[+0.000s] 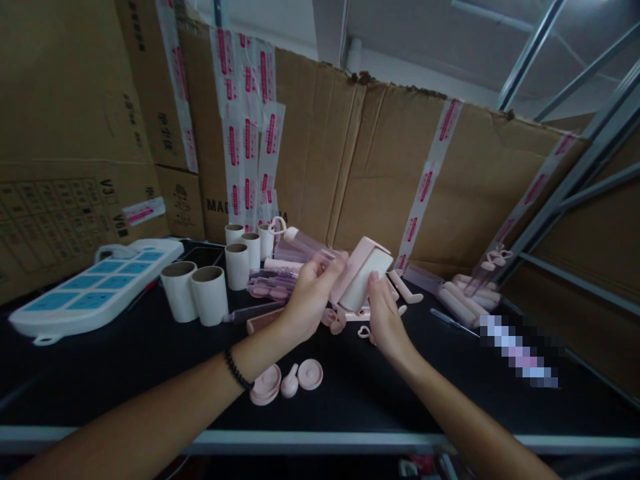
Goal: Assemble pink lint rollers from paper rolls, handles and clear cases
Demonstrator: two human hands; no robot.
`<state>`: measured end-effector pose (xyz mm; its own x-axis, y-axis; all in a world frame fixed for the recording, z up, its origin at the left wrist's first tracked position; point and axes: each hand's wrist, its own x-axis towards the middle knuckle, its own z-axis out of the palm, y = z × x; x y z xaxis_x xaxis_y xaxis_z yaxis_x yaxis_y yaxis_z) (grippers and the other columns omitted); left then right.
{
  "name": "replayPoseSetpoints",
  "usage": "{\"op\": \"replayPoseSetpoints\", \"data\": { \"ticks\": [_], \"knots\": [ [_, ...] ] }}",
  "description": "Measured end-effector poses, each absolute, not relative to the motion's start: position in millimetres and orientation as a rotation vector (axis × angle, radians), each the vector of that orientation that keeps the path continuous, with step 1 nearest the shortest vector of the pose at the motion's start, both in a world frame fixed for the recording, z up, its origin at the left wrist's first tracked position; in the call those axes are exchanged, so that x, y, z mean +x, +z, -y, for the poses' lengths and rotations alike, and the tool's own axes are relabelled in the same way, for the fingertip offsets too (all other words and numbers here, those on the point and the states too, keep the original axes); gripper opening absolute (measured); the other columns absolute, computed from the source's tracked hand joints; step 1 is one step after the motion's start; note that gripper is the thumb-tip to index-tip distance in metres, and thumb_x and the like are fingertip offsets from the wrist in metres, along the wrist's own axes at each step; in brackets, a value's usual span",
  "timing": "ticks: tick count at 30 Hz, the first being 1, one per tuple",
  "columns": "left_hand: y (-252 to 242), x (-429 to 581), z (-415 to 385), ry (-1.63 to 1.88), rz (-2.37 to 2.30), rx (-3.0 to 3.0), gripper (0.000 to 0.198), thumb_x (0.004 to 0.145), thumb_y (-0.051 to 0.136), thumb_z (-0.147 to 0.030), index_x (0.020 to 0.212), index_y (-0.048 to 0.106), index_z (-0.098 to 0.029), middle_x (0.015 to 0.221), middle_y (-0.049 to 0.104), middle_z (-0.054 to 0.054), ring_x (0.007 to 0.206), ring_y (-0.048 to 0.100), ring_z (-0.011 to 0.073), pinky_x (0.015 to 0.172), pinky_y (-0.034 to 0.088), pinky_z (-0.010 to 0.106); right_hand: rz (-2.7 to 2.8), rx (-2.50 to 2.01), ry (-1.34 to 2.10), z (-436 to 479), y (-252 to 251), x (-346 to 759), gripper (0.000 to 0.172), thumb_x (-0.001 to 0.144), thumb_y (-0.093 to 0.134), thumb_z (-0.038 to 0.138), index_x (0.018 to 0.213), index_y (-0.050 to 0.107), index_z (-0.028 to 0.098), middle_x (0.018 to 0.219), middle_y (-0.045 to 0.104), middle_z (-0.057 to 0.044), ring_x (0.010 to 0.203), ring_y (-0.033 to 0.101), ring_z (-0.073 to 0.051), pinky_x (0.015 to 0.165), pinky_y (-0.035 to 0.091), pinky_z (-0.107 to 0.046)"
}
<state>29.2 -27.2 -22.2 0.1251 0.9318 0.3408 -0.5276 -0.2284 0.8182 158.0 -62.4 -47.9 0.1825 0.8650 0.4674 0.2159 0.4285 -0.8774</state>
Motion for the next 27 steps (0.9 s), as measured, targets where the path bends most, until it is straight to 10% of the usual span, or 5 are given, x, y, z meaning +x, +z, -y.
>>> {"op": "replayPoseSetpoints", "data": {
  "ticks": [11, 18, 27],
  "knots": [
    [3, 5, 5, 1.516, -0.539, 0.555, 0.031, 0.087, 0.075, -0.048, 0.091, 0.067, -0.019, 0.078, 0.076, 0.002, 0.066, 0.072, 0.016, 0.057, 0.056, 0.023, 1.837, -1.131, 0.224, 16, -6, 239, 0.019, 0.085, 0.073, 0.041, 0.095, 0.08, 0.026, 0.099, 0.076, -0.007, 0.096, 0.065, -0.027, 0.097, 0.047, -0.046],
    [2, 3, 6, 1.474, -0.548, 0.561, 0.032, 0.088, 0.073, -0.047, 0.096, 0.067, -0.017, 0.075, 0.076, 0.003, 0.061, 0.072, 0.0176, 0.055, 0.058, 0.025, 2.302, -1.141, 0.179, -35, -21, 250, 0.062, 0.07, 0.086, 0.048, 0.125, 0.072, 0.024, 0.134, 0.067, -0.013, 0.127, 0.058, -0.033, 0.11, 0.041, -0.052],
    [7, 4, 10, 1.493, -0.578, 0.517, 0.028, 0.093, 0.067, -0.044, 0.096, 0.067, -0.016, 0.074, 0.076, 0.002, 0.057, 0.072, 0.0161, 0.051, 0.056, 0.024, 2.4, -1.238, 0.169, -46, -30, 228, 0.052, 0.069, 0.085, 0.051, 0.107, 0.072, 0.02, 0.104, 0.074, -0.009, 0.093, 0.067, -0.028, 0.082, 0.047, -0.036]
  ]
}}
